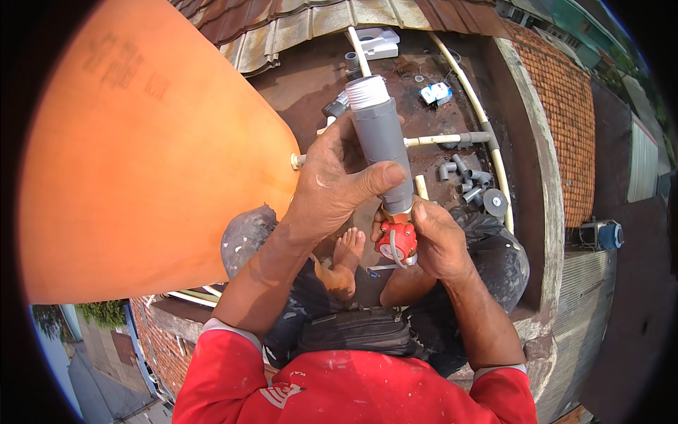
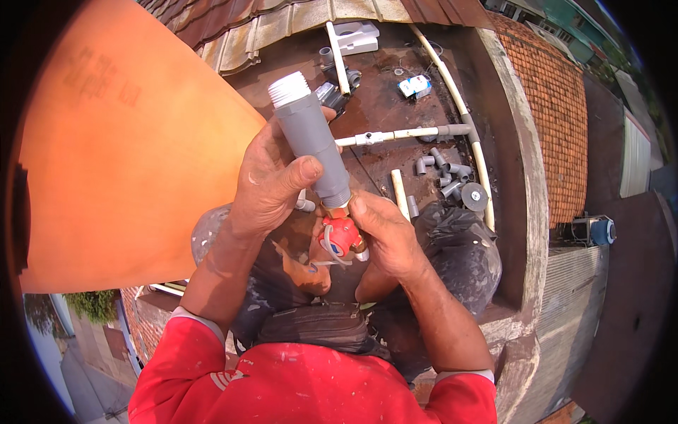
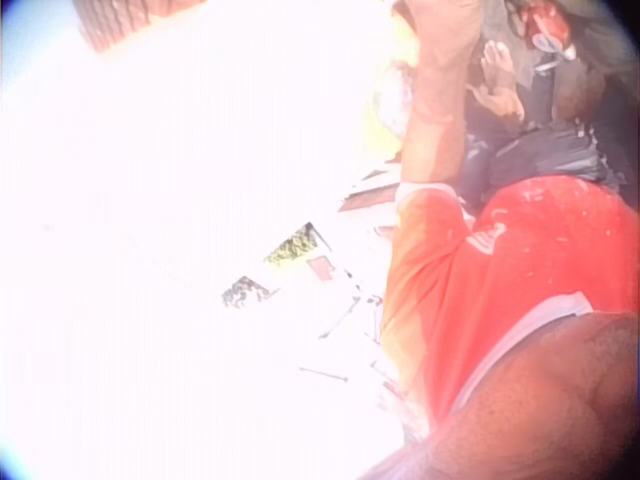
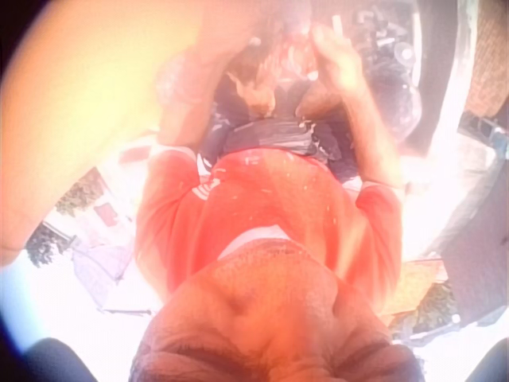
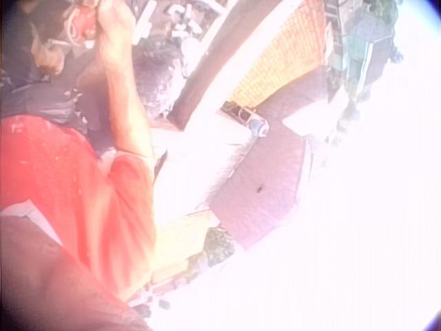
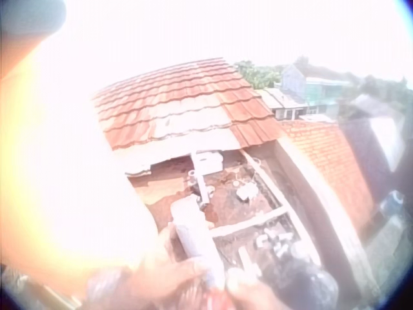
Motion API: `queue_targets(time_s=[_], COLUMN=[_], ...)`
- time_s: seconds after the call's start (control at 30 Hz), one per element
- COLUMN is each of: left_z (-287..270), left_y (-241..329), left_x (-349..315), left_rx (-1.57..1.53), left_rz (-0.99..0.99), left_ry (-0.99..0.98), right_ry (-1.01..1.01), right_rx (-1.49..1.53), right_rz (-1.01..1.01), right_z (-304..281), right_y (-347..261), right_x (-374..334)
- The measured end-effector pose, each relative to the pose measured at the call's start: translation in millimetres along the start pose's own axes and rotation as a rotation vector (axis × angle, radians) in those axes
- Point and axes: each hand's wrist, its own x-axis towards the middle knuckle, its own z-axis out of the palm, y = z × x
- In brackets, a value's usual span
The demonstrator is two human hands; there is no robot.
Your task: The person assembles a plumbing fitting by hand, attaching a brass valve to a gray pipe connector and tightening the components. The person handles the valve, pipe connector, and a small container of sealant or lubricant while working on a rooftop near a large orange water tank.
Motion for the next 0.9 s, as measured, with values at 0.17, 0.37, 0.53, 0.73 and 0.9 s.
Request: queue_targets(time_s=[0.17, 0.37, 0.53, 0.73, 0.9], left_z=[5, -1, -8, -5, -16], left_y=[14, -9, -6, -25, -32], left_x=[8, 8, 11, 15, 13], left_rx=[-0.266, -0.264, -0.478, -0.495, -0.670], left_rz=[-0.126, -0.168, -0.117, -0.254, -0.206], left_ry=[-0.008, 0.240, 0.086, 0.471, 0.223], right_ry=[0.110, 0.207, 0.232, 0.309, 0.220], right_rx=[-0.160, -0.453, -0.221, -0.896, -0.393], right_rz=[0.022, -0.002, 0.113, -0.164, 0.246], right_z=[7, 5, 13, 15, 10], right_y=[-4, 12, 7, 23, 7], right_x=[0, 7, 3, 12, 8])
